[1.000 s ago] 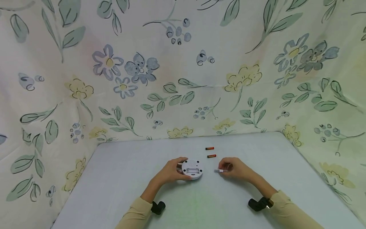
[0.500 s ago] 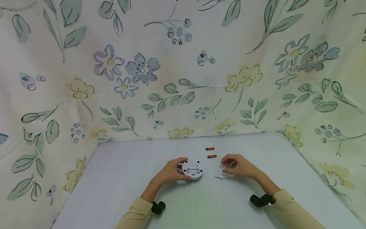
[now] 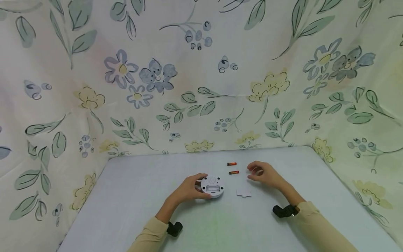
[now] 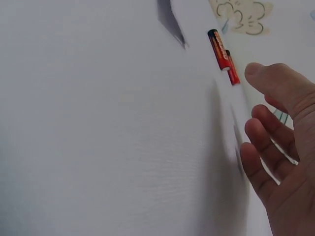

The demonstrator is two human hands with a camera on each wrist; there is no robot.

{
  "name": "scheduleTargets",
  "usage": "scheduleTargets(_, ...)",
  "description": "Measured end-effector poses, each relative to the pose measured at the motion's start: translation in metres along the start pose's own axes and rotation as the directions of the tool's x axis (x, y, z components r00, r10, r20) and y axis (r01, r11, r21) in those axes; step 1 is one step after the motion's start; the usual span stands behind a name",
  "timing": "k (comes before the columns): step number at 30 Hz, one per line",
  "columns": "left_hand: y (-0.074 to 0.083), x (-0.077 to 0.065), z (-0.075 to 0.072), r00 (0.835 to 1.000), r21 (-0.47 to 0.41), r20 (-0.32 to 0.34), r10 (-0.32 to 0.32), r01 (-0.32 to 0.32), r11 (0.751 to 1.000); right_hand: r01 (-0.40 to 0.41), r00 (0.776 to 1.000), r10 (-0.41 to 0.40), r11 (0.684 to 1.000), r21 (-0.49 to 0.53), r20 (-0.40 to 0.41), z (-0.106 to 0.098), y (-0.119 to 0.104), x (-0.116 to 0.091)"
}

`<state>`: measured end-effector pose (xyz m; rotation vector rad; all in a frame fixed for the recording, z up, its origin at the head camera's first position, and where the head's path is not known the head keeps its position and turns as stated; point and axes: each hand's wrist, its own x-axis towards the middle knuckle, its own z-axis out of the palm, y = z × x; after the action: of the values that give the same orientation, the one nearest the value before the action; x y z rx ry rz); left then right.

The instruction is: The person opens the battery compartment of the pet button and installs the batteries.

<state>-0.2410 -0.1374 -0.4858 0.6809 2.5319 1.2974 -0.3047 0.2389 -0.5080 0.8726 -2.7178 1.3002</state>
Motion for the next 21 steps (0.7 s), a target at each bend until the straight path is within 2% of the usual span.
scheduleTargets(6,0.001,0.0,0.0,1.0,0.012,0.004,-0.003,0.003,1.0,-0.01,0.999,0.01,1.0,-0.001,-0.033,-0.005,0.004,0.01)
scheduleTargets(12,0.002,0.001,0.0,1.0,0.007,0.007,-0.005,0.005,1.0,-0.04,0.999,0.04,0.999,0.003,-0.023,-0.007,0.006,0.019)
scheduleTargets(21,0.0,0.0,0.0,1.0,-0.007,0.007,-0.005,0.005,1.0,0.014,1.0,-0.014,1.0,-0.004,-0.019,0.0,0.004,0.035)
